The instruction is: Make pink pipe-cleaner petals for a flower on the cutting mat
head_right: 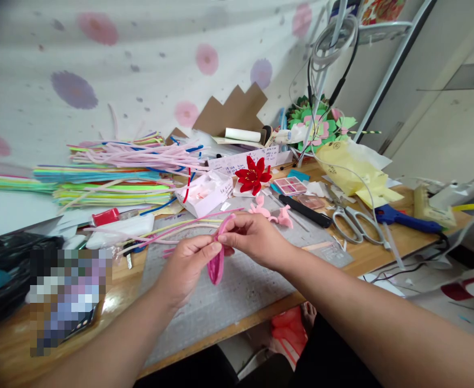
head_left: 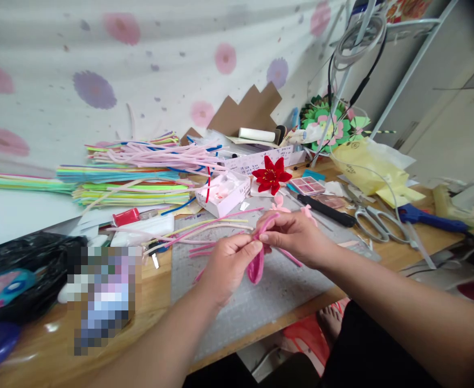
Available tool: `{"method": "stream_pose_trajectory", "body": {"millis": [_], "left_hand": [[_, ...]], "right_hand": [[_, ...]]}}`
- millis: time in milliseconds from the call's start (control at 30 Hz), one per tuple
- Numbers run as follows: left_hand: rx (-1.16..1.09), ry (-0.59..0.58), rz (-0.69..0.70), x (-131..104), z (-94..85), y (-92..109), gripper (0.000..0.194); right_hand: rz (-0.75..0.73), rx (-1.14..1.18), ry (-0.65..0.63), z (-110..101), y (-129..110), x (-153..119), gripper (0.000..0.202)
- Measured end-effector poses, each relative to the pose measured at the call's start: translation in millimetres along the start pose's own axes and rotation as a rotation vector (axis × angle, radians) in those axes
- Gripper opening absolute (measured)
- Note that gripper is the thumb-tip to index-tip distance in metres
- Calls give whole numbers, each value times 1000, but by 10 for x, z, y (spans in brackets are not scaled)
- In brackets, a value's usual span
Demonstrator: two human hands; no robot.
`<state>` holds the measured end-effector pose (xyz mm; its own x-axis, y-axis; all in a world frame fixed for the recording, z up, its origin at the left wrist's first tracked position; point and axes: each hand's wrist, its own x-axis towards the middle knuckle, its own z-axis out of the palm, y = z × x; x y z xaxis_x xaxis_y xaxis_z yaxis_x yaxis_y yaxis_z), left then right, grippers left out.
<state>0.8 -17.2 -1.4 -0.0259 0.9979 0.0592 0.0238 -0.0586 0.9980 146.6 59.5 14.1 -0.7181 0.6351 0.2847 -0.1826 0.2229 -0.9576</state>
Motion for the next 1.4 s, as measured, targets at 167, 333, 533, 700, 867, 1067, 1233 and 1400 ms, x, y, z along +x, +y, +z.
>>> {"method": "stream_pose_trajectory", "body": {"millis": [167, 333, 533, 700, 867, 1067, 1233, 1400], "left_hand": [[-16, 215, 100, 39, -29, -66, 19], [-140, 248, 51, 60, -42, -113, 19], [-160, 241, 44, 74, -35, -113, 21], [-120, 233, 27, 67, -33, -119, 22], [-90, 234, 27, 77, -57, -145, 23], [85, 262, 33, 86, -123, -175, 24], [67, 249, 24, 79, -115, -147, 23], [0, 259, 20, 72, -70, -127, 22]], "right_hand": [[77, -335, 180, 51, 3, -17, 18], [180, -549, 172, 192, 9, -51, 18], [248, -475, 138, 259, -14, -51, 13], [240, -459, 126, 227, 21, -55, 14], [195, -528, 125, 202, 20, -33, 16], [201, -487, 130, 155, 18, -22, 15], [257, -428, 145, 122, 25, -22, 14], [238, -382, 118, 122, 12, -24, 12]]}}
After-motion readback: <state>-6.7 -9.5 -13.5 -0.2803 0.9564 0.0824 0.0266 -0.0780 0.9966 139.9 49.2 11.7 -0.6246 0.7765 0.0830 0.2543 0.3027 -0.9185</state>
